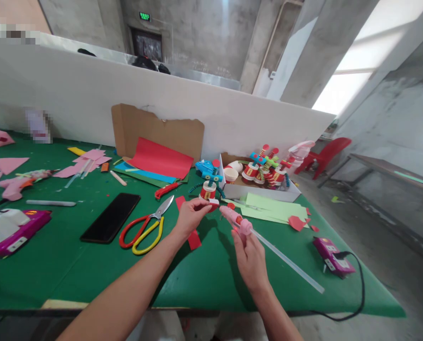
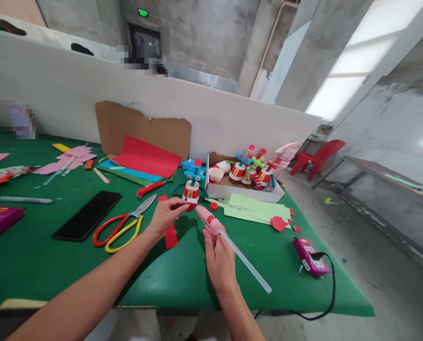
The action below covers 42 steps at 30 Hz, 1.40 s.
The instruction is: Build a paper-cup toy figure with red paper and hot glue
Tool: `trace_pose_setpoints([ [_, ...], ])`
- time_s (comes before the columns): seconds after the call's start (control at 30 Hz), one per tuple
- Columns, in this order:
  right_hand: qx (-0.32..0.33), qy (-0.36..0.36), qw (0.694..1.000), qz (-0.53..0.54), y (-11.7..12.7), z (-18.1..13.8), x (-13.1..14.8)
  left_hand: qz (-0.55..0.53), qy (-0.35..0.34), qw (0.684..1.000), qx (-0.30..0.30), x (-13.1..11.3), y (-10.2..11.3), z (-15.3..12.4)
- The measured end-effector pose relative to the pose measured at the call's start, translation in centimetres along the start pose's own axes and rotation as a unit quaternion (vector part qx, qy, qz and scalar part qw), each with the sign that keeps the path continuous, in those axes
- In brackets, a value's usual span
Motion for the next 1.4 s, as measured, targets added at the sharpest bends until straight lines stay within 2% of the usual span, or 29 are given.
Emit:
trace_pose_setpoints([
  [0.5,0.007,0.005,1.000,0.003,-0.49,0.12,0.79,-0.013,-0.007,1.000,0.005,-0.11,-0.22,0.02],
  [0.97,0.004,-0.008,1.000,-0.007,-0.09,0.10,-0.10,0.004,-0.008,1.000,0.003,0.13,0.00,-0.02],
  [1.4,0.011,-0.002,1.000,0.005,-0.45,0.05,0.43,0.004,-0.002,1.000,0.008,0.13,-0.16,-0.01],
])
Point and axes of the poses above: each hand's wrist, its own z-axis towards the middle knuckle, its own y-axis out of the back of the hand, x = y × z, the point moved 10 cm from there along z, towards the middle knuckle, and after that the axes turned 7 degrees about -y, right-handed, at the moved point
